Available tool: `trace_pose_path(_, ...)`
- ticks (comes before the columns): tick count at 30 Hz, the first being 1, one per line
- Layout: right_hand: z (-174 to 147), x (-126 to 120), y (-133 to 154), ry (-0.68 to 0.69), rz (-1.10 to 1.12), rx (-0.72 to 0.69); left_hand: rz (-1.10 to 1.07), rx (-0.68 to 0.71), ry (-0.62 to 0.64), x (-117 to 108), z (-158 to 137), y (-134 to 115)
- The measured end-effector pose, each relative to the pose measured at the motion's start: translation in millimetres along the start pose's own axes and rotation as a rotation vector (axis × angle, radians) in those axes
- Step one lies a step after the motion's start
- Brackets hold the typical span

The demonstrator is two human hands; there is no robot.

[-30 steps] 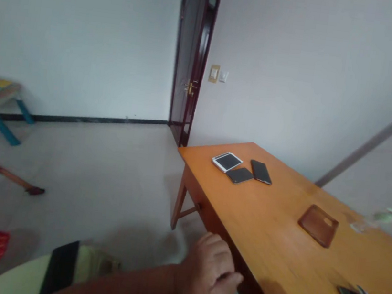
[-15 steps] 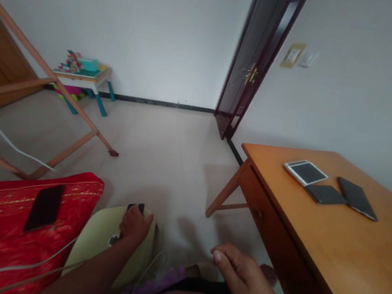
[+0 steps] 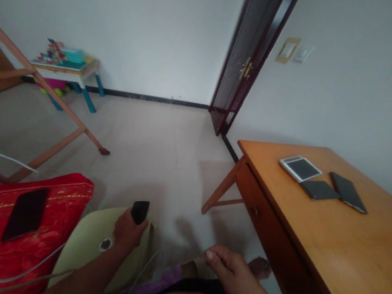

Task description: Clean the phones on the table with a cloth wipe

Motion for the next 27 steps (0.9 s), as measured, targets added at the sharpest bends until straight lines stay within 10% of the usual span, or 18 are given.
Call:
trace_pose_path(12,10.5,24.3,-18.3,-0.006,0.429,0.080,-0.955,0.334,0.410,-10.6,-93.4,-158.6)
trace_pose_path(19,1.3,30.7,14.2,0.126,0.775,-0.095,-1.118,0.250,0.661,-17.6,-126.7,-181.4)
trace_pose_path(27,-4.6,28.4,2.6,-0.001,0.800,0.035,-1.097,0.312,0.855,-27.8,-141.8,-192.4)
Point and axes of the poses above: each hand's wrist, its own z-axis towards the middle knuckle, its own x-axis out of the palm, y = z × x, the point moved 3 cm from there along z, towards the middle knuckle, and after that the axes turned 1 degree about -z, right-handed, at the moved point
